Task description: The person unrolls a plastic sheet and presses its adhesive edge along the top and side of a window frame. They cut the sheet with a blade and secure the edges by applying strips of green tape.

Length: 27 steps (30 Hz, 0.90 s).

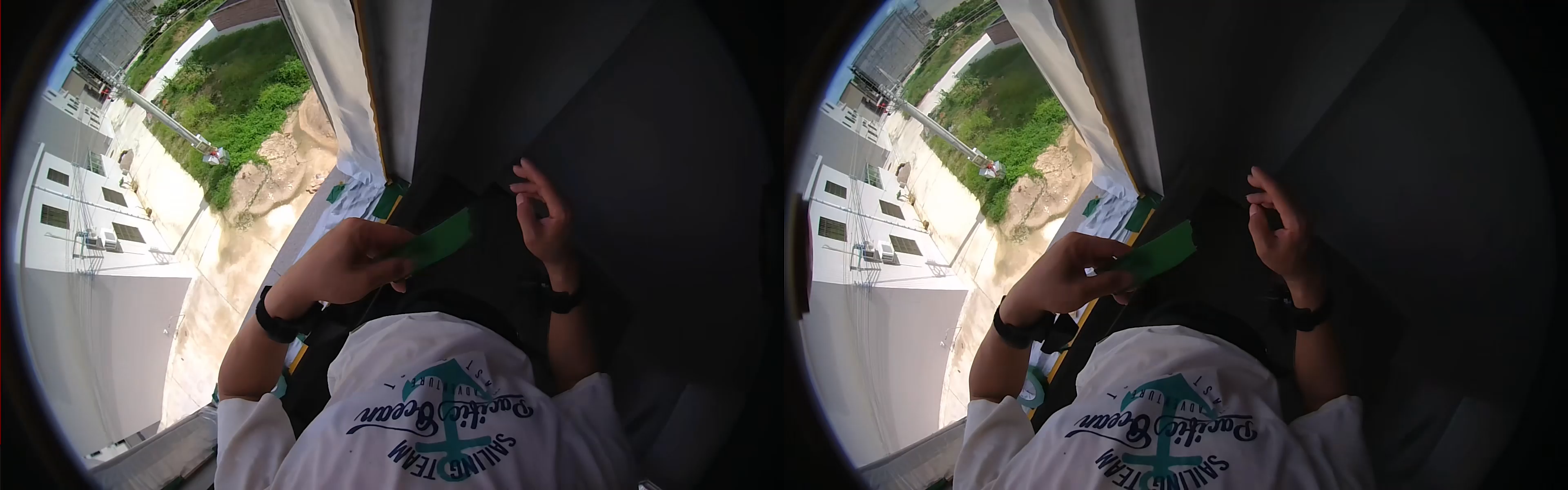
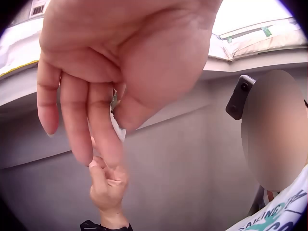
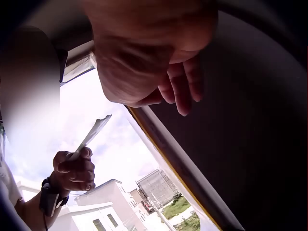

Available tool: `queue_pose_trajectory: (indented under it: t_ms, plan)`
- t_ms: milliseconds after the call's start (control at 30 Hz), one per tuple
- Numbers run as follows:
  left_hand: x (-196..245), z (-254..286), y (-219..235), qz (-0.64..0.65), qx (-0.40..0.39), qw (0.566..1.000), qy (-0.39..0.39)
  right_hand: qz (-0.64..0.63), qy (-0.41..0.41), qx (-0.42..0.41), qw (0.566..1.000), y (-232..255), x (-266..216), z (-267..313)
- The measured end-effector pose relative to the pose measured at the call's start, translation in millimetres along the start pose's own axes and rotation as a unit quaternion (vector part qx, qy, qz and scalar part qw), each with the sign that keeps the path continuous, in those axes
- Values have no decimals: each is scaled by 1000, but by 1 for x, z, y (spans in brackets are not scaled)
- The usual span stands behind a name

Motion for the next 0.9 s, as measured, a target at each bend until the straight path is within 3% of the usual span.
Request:
queue_pose_trajectory:
  t_ms: [33, 67, 100, 133, 200, 233, 267, 333, 433, 467, 533, 567, 633, 767, 833, 900]
  plan:
    - [3, -2, -3, -118, 8, 993, 4, -167, -85, -12, 982, 6, 3, 3]
    - [6, -3, -4, -233, 17, 972, 9, -285, -84, -61, 953, 6, 1, 5]
    - [8, -7, -8, -238, 10, 971, 15, -400, -83, -110, 906, 4, -3, 9]
    - [11, -15, -15, -298, -17, 954, -32, -458, -82, -181, 866, -3, -12, 10]
    - [12, -26, -26, -349, -51, 932, -88, -524, -71, -253, 810, -20, -17, 13]
    - [14, -30, -30, -351, -59, 931, -86, -546, -65, -291, 783, -25, -14, 13]
    - [16, -33, -32, -362, -67, 927, -71, -549, -64, -284, 784, -29, -11, 15]
    - [17, -36, -34, -375, -77, 922, -53, -580, -36, -371, 724, -37, -6, 20]
    - [16, -37, -36, -372, -82, 924, -22, -592, -69, -402, 695, -32, -6, 28]
    - [15, -37, -36, -356, -68, 932, -27, -594, -69, -404, 693, -29, -9, 28]
    - [11, -36, -37, -335, -50, 940, -29, -382, -145, -398, 822, -22, -16, 27]
    - [8, -35, -37, -325, -40, 945, -3, -383, -145, -402, 819, -22, -21, 29]
    - [0, -34, -36, -313, -26, 949, 24, -339, -78, -331, 877, -20, -28, 29]
    - [-26, -33, -36, -257, 17, 966, 25, -256, -104, -338, 900, -21, -33, 25]
    - [-39, -34, -36, -242, 23, 969, 36, -217, -177, -341, 897, -20, -36, 23]
    - [-56, -36, -34, -152, 49, 987, -15, -167, -154, -356, 906, -14, -40, 23]
Point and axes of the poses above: each hand's wrist, its own z-axis away from the middle knuckle, its own y-axis out of the back of the hand, x = y × z, the point moved 1 cm from there along -z, towards the middle knuckle, and after that the axes turned 13 degrees about -x, right-handed, at the moved point
